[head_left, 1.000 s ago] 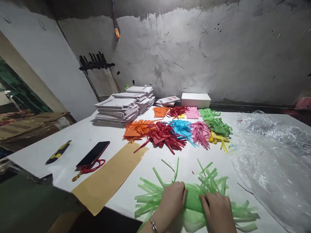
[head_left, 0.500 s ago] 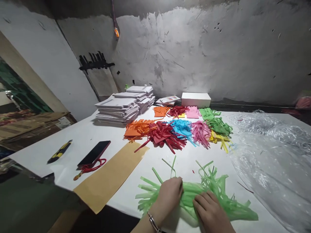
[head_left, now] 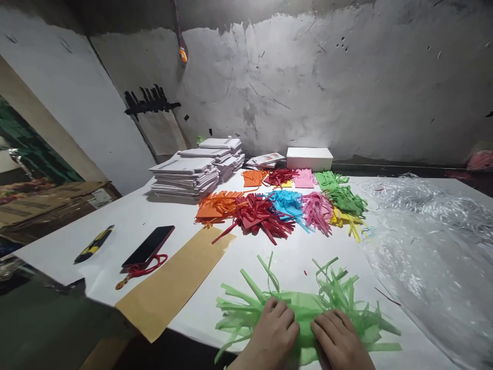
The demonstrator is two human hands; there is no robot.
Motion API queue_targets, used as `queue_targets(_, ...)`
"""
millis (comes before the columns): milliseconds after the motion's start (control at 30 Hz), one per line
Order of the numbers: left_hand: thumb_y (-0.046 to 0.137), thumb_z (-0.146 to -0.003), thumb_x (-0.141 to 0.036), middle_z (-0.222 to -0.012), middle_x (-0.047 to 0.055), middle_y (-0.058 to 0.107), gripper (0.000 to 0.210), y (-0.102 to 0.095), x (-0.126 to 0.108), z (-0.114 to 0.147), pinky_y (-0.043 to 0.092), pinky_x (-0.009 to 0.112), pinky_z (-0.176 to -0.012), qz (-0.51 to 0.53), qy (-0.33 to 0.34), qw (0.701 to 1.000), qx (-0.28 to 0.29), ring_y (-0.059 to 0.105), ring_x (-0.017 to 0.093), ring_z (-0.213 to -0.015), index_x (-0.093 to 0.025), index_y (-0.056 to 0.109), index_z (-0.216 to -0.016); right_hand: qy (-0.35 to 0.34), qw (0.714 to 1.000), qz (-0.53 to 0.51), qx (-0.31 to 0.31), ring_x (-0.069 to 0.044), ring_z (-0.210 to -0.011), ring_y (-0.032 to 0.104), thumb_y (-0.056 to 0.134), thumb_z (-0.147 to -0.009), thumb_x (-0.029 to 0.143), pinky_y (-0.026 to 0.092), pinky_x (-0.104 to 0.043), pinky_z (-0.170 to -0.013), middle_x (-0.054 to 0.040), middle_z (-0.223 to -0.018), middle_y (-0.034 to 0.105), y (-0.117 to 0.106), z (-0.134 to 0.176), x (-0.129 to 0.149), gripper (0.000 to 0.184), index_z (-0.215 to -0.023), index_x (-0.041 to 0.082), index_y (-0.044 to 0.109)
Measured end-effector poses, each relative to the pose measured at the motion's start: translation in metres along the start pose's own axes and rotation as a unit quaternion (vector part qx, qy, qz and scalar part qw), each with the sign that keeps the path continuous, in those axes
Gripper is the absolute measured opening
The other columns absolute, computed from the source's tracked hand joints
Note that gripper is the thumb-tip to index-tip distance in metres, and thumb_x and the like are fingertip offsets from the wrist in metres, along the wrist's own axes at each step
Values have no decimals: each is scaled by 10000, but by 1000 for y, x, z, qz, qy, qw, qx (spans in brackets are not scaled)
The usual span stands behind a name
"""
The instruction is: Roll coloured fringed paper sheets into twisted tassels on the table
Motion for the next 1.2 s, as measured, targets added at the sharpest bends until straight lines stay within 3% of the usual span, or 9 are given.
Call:
queue_targets(200,703,-868,-180,-759,-7,617,169,11,10,17,298,375,-845,46,-74,996,23,520,188,-760,-192,582,-751,23,993,45,105,-232,-1001,624,465,-964,146,357,-404,-983,-38,-1034,700,-2,15,-12,247,-1047,259,669)
queue_targets(400,547,-972,-222,-903,52,720,202,11,23,-3,374,432,-881,63,-243,942,224,628,249,-926,-198,703,-846,196,975,31,100,-245,-931,611,497,-972,220,350,-456,-911,-22,-931,647,-2,12,-22,189,-836,263,622)
queue_targets(567,544,-960,-264,-885,129,752,268,-2,26,-27,432,503,-871,49,-264,923,277,672,316,-929,-138,753,-847,226,949,155,154,-290,-817,588,510,-947,227,359,-476,-779,-59,-818,627,0,3,-31,224,-741,240,599)
queue_targets(700,567,-938,-273,-864,155,756,284,1,28,-32,449,515,-857,45,-259,920,291,685,330,-896,-120,764,-800,167,972,152,62,-305,-977,607,482,-967,213,336,-534,-931,-92,-1021,684,-8,-13,-22,176,-965,228,657)
queue_targets(767,561,-942,-274,-856,151,752,286,2,28,-32,446,515,-861,44,-260,920,289,682,324,-892,-127,760,-798,98,992,74,24,-266,-1010,600,422,-1007,195,318,-483,-980,-64,-1013,692,-4,-20,-12,238,-979,235,655)
queue_targets(900,595,-929,-279,-917,119,731,193,-2,28,-27,423,507,-896,38,-269,926,263,646,309,-951,-152,727,-866,-3,999,-2,53,-171,-714,535,357,-1035,132,338,-351,-862,9,-708,607,12,-26,1,374,-771,220,605)
queue_targets(1033,706,-843,-173,-1028,32,676,85,-6,18,-19,313,500,-1018,60,-161,972,157,578,244,-1008,-208,653,-900,4,998,-22,50,-158,-660,486,384,-1023,119,347,-337,-832,11,-682,549,10,-24,0,347,-761,207,594)
queue_targets(1100,712,-833,-117,-957,0,657,130,-5,13,-13,273,480,-1034,70,-104,987,96,561,207,-956,-201,616,-811,18,997,-37,61,-159,-684,497,408,-1016,135,350,-333,-810,4,-727,559,7,-23,0,292,-818,202,611)
queue_targets(1200,713,-857,-120,-860,-12,631,182,0,10,-6,281,436,-992,65,-86,993,43,535,180,-887,-189,588,-744,17,996,-41,79,-178,-722,502,377,-1036,198,346,-333,-772,-12,-778,577,9,-22,4,293,-881,204,626)
Point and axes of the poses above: each hand's wrist, its own z-axis away from the middle knuckle, its own y-axis out of the palm, x = y × z, the point moved 4 cm from there along -z, towards the middle knuckle
